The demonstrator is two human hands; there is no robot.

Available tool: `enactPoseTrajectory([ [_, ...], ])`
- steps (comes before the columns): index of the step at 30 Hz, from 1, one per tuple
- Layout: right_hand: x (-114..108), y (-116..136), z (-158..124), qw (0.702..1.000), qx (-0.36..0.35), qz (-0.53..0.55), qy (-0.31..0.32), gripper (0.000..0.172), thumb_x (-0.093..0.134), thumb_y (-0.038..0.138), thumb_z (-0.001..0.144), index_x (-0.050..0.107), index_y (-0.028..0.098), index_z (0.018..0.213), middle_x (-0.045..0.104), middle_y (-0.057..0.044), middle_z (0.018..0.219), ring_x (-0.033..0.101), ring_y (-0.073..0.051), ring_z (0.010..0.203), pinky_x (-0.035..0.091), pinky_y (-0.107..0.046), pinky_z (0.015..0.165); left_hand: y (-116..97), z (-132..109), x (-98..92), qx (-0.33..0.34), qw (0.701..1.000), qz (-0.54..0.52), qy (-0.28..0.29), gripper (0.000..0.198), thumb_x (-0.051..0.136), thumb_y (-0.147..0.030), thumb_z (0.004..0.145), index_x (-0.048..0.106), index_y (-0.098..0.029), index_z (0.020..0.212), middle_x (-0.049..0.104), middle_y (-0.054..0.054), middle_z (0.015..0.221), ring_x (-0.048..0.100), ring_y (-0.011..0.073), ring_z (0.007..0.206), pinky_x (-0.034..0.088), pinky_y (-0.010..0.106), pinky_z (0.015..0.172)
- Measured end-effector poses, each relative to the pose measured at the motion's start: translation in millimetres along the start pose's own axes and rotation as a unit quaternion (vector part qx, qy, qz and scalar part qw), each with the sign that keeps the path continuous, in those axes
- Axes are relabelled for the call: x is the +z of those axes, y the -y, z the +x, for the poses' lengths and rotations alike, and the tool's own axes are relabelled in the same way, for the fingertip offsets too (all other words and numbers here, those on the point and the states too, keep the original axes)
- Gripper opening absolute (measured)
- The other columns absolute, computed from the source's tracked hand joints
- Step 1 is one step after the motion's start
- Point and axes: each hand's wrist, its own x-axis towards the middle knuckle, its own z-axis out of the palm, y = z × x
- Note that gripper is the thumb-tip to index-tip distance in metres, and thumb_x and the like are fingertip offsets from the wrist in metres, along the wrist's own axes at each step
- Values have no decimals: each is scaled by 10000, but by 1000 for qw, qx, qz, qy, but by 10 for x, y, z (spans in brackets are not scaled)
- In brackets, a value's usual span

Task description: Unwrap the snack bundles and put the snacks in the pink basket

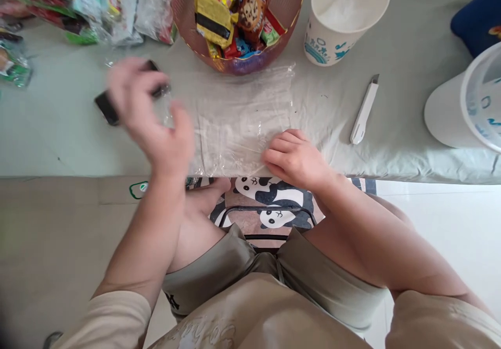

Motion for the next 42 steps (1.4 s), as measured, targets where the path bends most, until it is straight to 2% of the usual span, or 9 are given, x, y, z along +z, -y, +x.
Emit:
enactPoseTrajectory([
  [2,-20,3,29,1000,-2,6,-1,198,547,209,982,643,247,813,756,-42,903,702,-230,901,531,-444,874,-243,-174,190,66,992,-17,106,330,634,-316,940,649,-249,1263,570,75,1511,352,354,1575,161,553,1361],
  [7,-121,18,-5,995,-31,93,21,204,588,176,945,591,248,754,779,-5,930,719,-257,1101,529,-459,946,-231,-318,503,28,968,42,246,488,635,-389,926,647,-297,1405,456,48,1677,178,433,1642,-58,683,1318],
  [14,-340,-88,-167,995,5,83,49,208,609,133,934,586,241,757,721,0,786,721,-228,979,494,-421,893,-201,-303,476,46,951,172,252,641,586,-451,963,502,-307,1582,355,50,1737,186,435,1645,-12,715,1313],
  [18,-375,3,-164,1000,13,15,22,74,667,296,971,633,240,938,734,-66,935,679,-246,943,475,-415,828,-273,-324,473,62,927,264,261,646,447,-501,1031,390,-311,1646,296,37,1760,199,405,1649,102,712,1317],
  [22,-163,196,-93,998,-56,-15,10,234,666,317,988,664,242,1209,759,-70,1197,650,-270,1153,458,-444,964,-274,-320,476,70,922,282,255,650,461,-520,1024,399,-323,1640,314,39,1752,231,406,1640,146,714,1315],
  [27,-31,243,-19,996,-73,-8,-51,160,612,79,982,684,208,921,805,-5,962,730,-175,1025,497,-351,923,-253,-313,491,73,925,277,248,646,500,-489,1010,423,-323,1629,341,48,1740,250,416,1633,154,729,1306],
  [31,-114,212,-7,996,-9,61,-71,135,585,163,1020,691,203,947,754,12,755,701,-134,681,535,-290,706,-215,-320,508,80,932,262,237,647,526,-490,997,449,-317,1615,364,55,1730,267,428,1623,155,746,1296],
  [37,-223,172,26,973,145,174,-35,97,653,195,966,724,243,921,706,54,654,580,-95,495,426,-247,488,-160,-348,522,94,945,230,213,634,561,-514,983,490,-327,1585,412,65,1707,290,432,1611,144,746,1295],
  [42,-246,145,54,949,225,219,-22,107,644,204,934,735,242,892,687,43,633,525,-99,483,395,-260,483,-77,-316,552,94,955,202,197,555,523,-519,1000,555,-315,1516,482,80,1664,338,419,1589,174,742,1283],
])
